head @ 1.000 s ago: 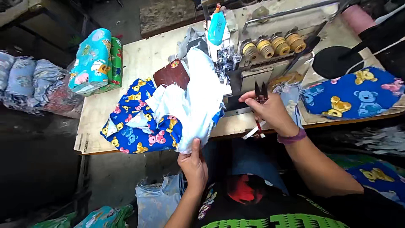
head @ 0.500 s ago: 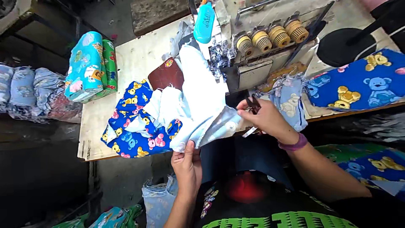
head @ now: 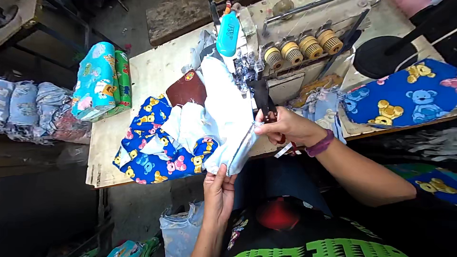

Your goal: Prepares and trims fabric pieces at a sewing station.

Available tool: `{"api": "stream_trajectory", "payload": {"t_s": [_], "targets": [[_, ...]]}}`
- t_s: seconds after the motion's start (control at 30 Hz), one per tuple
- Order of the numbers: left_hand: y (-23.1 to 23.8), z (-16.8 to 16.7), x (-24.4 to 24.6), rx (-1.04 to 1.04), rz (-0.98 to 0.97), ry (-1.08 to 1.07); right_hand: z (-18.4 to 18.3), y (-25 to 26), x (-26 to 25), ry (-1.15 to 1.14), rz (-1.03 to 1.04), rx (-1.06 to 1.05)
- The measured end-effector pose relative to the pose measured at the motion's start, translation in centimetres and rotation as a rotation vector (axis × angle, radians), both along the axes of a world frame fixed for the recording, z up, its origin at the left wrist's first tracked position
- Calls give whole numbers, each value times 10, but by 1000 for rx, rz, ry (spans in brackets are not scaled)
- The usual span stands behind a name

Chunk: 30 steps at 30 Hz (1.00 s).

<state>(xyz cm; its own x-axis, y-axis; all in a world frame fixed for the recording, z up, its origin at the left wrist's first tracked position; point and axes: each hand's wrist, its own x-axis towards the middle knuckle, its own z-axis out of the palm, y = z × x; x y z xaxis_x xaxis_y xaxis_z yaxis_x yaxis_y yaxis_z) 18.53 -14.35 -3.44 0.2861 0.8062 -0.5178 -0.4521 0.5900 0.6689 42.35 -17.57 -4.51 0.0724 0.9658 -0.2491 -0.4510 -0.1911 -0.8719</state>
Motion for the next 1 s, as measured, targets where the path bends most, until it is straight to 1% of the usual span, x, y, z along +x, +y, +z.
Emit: {"api": "stream_trajectory", "payload": {"t_s": [0.1, 0.17, 0.27, 0.37, 0.43, 0.5, 0.57, 0.63, 0.73, 0.87, 1.0], "targets": [[-2, -5, 5, -46, -18, -29, -2, 3, 1, 69, 63, -68], [-1, -7, 5, -40, -8, -27, 1, 4, 4, 43, 58, -75], [2, -9, 5, -27, -12, -5, 7, 4, 4, -65, -18, -49], [2, -13, 5, -16, -40, -22, 12, 1, 3, -231, -94, -46], [2, -15, 2, 53, -23, -12, 17, -7, 2, -350, -142, -26], [3, -18, -4, 172, 3, 25, 20, -19, 2, -403, -175, -24], [1, -22, -7, 235, -7, 22, 19, -23, 1, -368, -150, -64], [-2, -27, -7, 215, -59, 11, 12, -20, -1, -262, -112, -113], [0, -29, -5, 186, -95, 28, 4, -11, -2, -148, -130, -150], [-3, -32, -10, 299, -131, 42, 5, -7, -1, -169, -124, -162], [-5, -30, -2, 297, -132, 96, 8, -3, -3, -220, -144, -123]]}}
